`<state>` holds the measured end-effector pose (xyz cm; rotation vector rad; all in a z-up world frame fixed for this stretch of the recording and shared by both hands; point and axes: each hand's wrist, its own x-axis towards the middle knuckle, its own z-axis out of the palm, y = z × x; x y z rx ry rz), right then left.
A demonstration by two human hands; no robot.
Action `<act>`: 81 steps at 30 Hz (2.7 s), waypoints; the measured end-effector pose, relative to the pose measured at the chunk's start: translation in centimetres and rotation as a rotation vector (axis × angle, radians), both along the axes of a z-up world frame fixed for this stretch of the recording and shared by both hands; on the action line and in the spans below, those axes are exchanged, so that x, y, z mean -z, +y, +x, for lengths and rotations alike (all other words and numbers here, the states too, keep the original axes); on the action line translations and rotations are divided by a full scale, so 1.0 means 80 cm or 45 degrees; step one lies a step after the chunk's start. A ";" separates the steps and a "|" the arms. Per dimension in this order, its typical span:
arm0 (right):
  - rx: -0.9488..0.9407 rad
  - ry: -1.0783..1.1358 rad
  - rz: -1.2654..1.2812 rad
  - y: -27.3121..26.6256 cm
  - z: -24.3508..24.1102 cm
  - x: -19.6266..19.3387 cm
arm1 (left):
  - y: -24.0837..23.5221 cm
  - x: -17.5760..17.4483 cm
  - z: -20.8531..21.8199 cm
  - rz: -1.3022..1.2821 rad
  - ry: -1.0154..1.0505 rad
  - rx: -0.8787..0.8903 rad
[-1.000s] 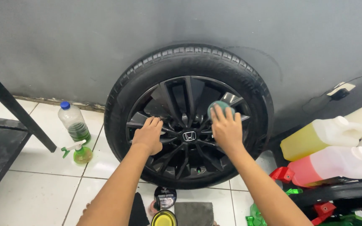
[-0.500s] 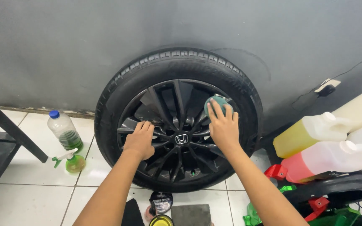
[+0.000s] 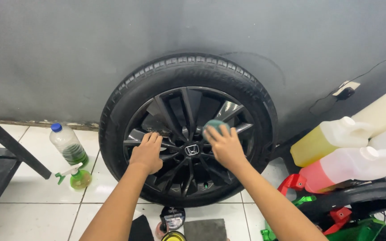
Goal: The person cleans a car wheel using a green sponge and a cleaning solution. They scrub the spokes and rim of the wheel, occasionally dipping the sponge into a yellow container on the floor to reload the cleaning agent.
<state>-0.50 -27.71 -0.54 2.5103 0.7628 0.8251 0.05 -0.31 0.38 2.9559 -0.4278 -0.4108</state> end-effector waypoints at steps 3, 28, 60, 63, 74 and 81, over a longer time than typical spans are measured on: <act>-0.054 -0.005 -0.046 -0.003 0.006 0.005 | 0.001 0.006 0.003 0.007 -0.003 0.011; 0.181 -0.128 -0.091 0.031 0.009 -0.026 | 0.000 0.008 0.003 -0.032 -0.008 0.007; 0.117 -0.332 -0.007 -0.026 0.000 0.001 | 0.000 -0.002 -0.003 -0.037 -0.030 0.006; 0.084 -0.211 0.105 -0.031 -0.003 -0.002 | -0.003 0.002 -0.001 -0.027 -0.052 -0.003; 0.366 0.001 0.128 -0.053 -0.020 -0.009 | -0.002 0.001 -0.002 -0.018 -0.052 -0.002; 0.277 0.114 0.070 -0.030 -0.025 0.019 | -0.002 0.007 0.000 0.014 -0.062 0.001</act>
